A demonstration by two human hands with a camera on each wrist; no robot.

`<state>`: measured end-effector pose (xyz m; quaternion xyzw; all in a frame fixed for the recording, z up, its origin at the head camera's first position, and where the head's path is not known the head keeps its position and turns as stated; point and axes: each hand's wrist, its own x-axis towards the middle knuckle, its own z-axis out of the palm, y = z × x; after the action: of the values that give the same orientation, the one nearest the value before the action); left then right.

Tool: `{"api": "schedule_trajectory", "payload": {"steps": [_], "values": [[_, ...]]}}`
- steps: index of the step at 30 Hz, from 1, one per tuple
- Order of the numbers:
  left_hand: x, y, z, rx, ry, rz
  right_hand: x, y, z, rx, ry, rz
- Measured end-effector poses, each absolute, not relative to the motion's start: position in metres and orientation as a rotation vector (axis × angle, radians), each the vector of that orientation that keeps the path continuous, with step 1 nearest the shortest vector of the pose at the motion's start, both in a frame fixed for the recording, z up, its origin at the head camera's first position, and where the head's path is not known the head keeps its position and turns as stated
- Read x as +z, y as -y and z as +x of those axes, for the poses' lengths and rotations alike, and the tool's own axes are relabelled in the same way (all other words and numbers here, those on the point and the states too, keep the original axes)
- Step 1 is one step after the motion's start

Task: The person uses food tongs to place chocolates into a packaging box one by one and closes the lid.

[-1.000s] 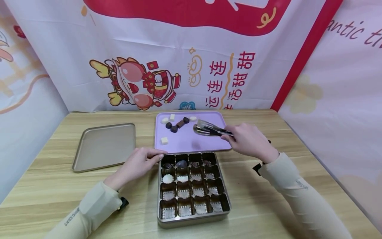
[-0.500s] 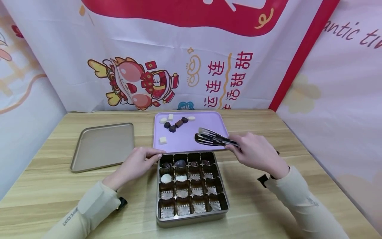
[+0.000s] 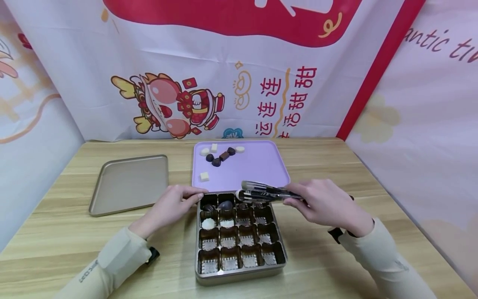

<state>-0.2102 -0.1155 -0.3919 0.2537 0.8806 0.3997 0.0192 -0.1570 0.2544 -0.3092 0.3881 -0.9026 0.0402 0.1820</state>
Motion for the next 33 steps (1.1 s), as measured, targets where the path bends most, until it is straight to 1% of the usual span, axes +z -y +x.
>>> {"api": "schedule_trajectory", "payload": {"steps": [14,22,33], "values": [[-0.3935,0.1139,-0.2120,1.240,-2.751,0.826,-0.3081,-0.2572,-0.1508,0.112,2.595,1.291],[-0.3913,0.1137,-0.2121,1.233,-2.736,0.765,-0.3118,-0.2540,-0.1502,0.073,2.620,1.279],[-0.3926,0.1146,-0.2125,1.245,-2.732,0.778,-0.3143,-0.2516,-0.1508,0.029,2.676,1.255]]}}
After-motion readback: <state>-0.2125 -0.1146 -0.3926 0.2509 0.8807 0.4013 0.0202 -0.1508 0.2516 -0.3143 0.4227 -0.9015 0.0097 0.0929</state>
